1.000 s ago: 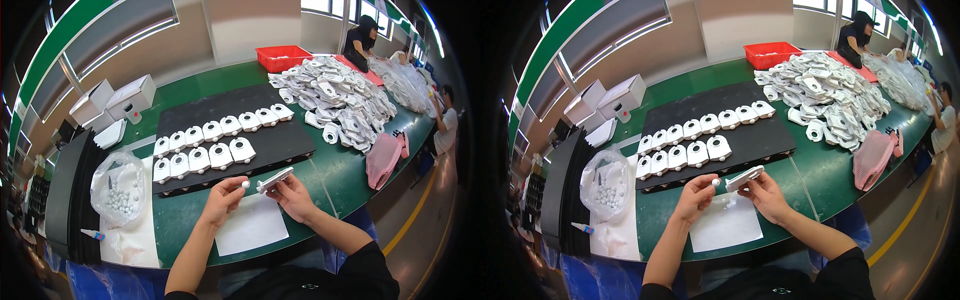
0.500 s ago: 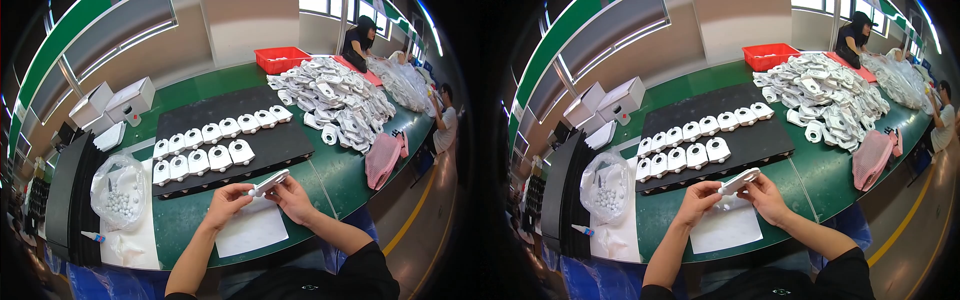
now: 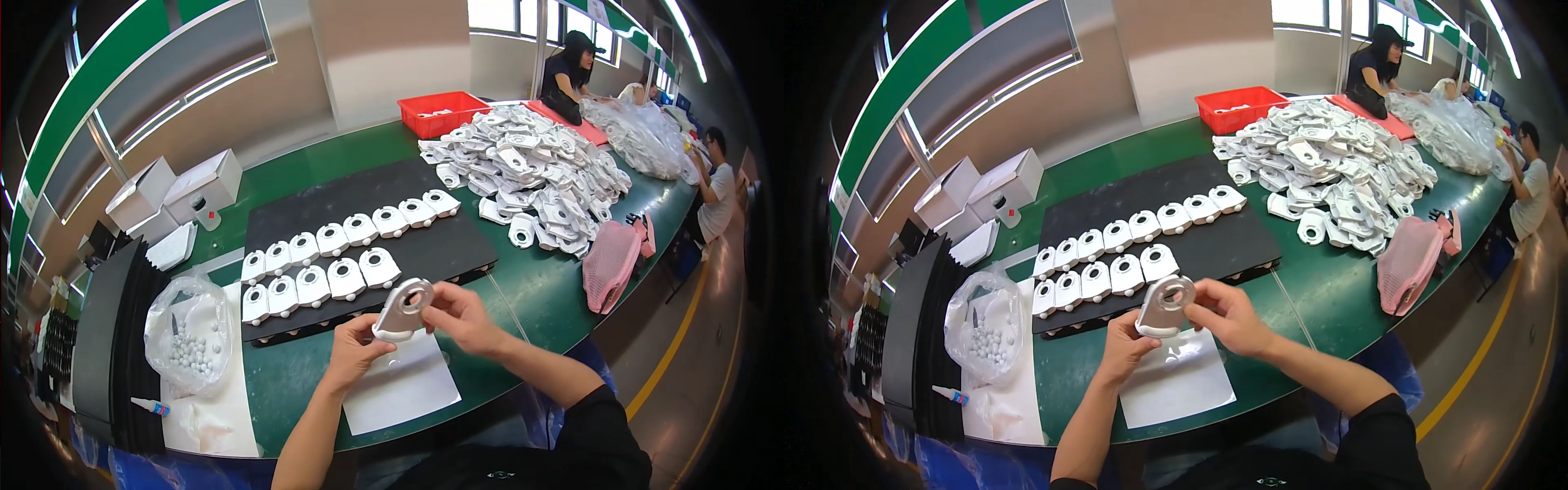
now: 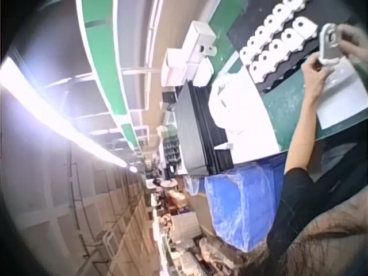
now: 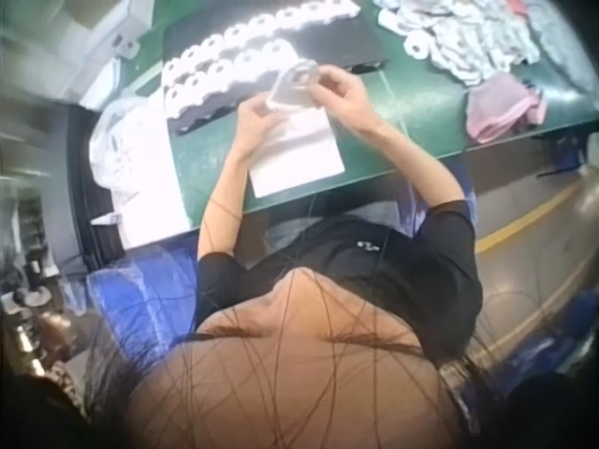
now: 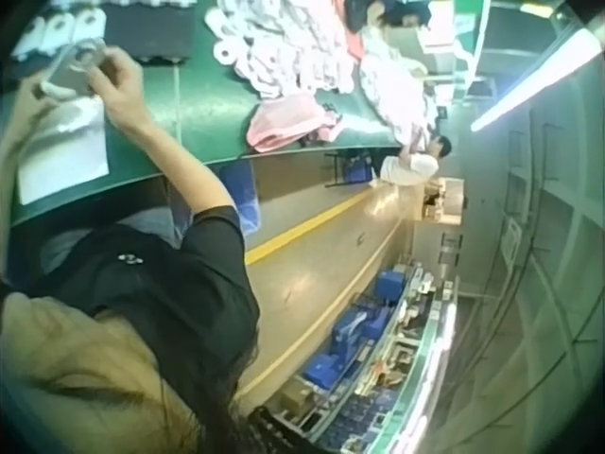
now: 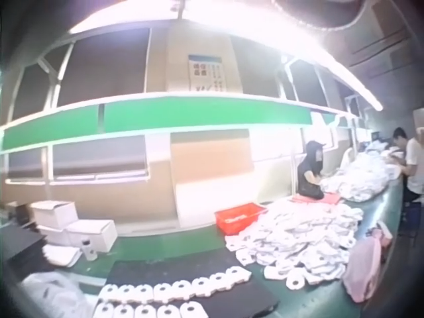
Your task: Manually assemble small white light fixture housings by inserting small circular components and applying adhesive.
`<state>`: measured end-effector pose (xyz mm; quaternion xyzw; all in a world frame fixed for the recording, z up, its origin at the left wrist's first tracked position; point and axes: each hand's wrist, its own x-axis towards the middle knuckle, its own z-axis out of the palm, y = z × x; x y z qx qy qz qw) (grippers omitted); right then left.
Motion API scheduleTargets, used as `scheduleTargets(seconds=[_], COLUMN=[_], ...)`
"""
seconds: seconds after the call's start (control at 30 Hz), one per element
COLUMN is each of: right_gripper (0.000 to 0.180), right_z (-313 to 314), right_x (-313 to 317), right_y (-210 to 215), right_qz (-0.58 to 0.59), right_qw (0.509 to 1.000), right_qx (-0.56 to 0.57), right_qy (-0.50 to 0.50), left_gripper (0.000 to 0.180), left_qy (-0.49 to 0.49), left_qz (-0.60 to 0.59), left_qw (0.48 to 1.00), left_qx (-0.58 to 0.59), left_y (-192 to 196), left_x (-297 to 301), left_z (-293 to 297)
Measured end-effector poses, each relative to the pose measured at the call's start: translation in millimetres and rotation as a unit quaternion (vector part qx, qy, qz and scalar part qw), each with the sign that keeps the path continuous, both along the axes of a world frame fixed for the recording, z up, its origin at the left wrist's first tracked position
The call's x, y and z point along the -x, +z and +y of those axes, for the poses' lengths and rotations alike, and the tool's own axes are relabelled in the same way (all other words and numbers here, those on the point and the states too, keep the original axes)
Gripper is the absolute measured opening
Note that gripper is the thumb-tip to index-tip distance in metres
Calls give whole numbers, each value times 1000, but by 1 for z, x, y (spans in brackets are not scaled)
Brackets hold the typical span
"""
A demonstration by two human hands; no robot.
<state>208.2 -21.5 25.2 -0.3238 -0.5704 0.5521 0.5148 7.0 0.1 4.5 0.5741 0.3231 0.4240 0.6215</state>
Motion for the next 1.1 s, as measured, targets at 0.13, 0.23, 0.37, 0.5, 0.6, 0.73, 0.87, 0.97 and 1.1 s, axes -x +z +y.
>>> scheduleTargets(seconds=[0.13, 0.23, 0.37, 0.5, 0.6, 0.73, 0.87, 0.97, 1.1], right_gripper=[19, 24, 23, 24, 27, 22, 18, 15, 11], right_z=[42, 88, 109, 113, 116, 105, 89, 58, 18], right_x=[-16, -51, -56, -40, -47, -80, -150, -168, -155], right_y=[25, 1, -6, 0, -6, -2, -16, -19, -16], right_qz=[-69, -199, -326, -302, -279, -438, -648, -699, -688], right_qw=[992, 953, 918, 938, 939, 843, 631, 605, 654], right_qx=[-26, -87, -71, 58, 30, -141, -209, -162, -166], right_qy=[-100, -213, -212, -162, -198, -280, -373, -346, -266], left_gripper=[29, 24, 26, 26, 26, 34, 32, 26, 10], left_qy=[36, 41, 25, 34, 29, 38, 20, 24, 32], left_qz=[5, -76, -180, -212, -261, -297, -272, -251, -222], left_qw=[989, 975, 943, 929, 907, 889, 909, 920, 928], left_qx=[140, 207, 280, 300, 329, 347, 316, 301, 297], left_y=[8, 6, -3, -4, -3, -1, -4, -8, -2], left_x=[9, 10, 14, 13, 14, 18, 13, 12, 8], left_z=[2, 5, 11, 10, 11, 8, 7, 10, 8])
